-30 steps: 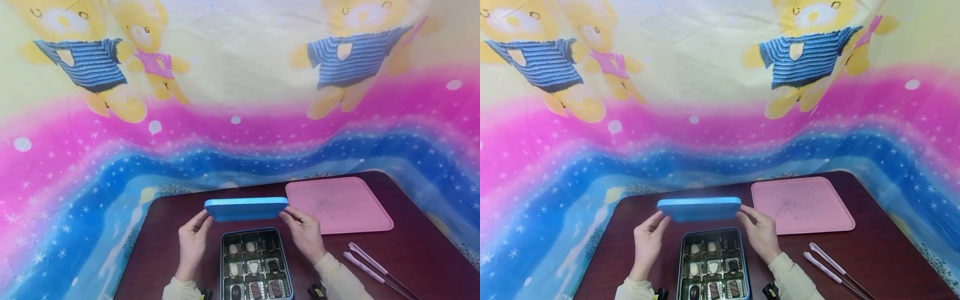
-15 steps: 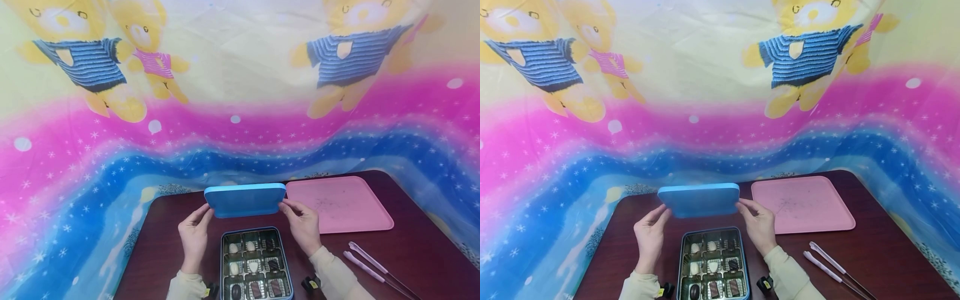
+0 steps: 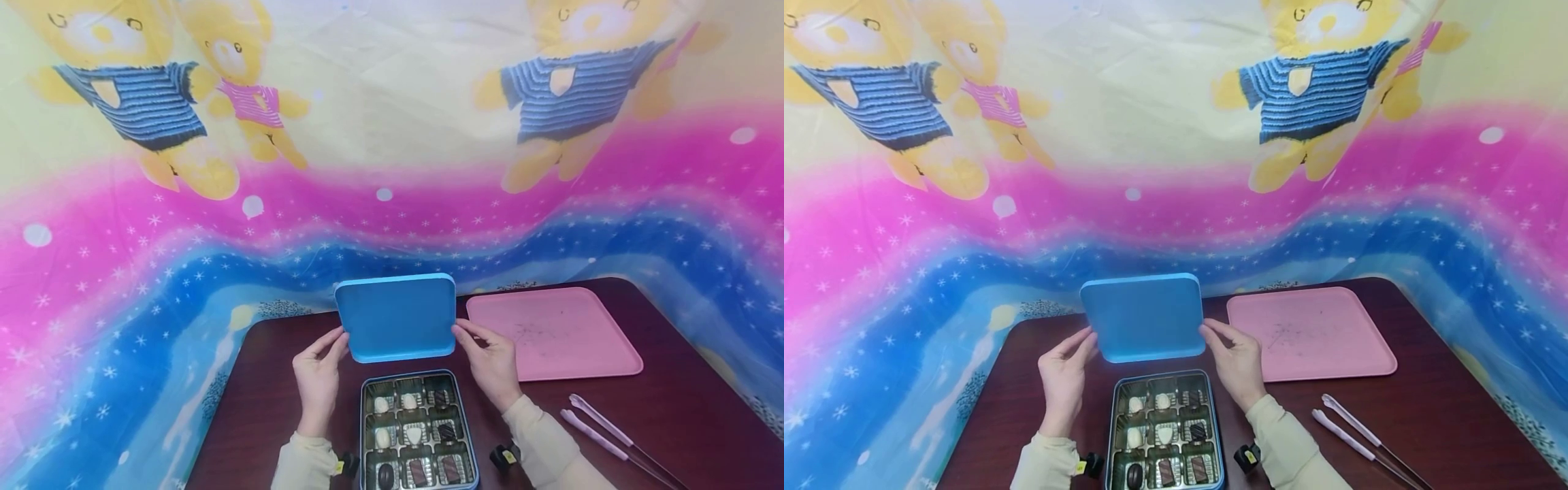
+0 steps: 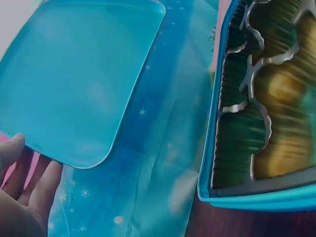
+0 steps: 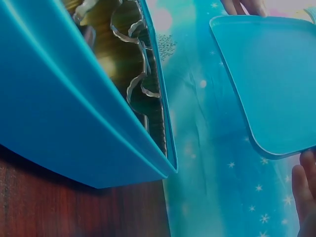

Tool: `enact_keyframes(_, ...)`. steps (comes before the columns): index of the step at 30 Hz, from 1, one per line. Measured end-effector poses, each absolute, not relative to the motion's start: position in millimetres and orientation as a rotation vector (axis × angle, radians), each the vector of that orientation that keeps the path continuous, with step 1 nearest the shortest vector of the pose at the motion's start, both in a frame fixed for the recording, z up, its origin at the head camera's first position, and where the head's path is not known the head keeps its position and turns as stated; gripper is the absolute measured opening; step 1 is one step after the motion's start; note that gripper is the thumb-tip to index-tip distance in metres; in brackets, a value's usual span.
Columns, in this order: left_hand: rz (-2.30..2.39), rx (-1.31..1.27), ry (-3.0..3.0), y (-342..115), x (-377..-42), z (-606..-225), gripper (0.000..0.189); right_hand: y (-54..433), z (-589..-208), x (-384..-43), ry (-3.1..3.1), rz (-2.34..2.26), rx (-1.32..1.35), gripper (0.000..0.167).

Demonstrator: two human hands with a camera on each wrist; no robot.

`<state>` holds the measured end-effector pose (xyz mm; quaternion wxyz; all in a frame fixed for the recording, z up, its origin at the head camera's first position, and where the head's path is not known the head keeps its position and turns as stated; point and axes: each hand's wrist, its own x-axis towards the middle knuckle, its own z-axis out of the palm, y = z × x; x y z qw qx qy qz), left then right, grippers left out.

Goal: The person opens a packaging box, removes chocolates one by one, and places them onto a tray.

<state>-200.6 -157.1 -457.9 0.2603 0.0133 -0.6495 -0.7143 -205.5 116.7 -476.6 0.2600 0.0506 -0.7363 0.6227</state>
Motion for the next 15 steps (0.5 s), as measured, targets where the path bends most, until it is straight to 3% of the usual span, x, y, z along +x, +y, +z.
enact_keyframes(15, -1.849, 0.183, -2.095, -164, -226, -463, 0.024, 118, -477, -227, -2.145, 1.823, 0.048, 0.032)
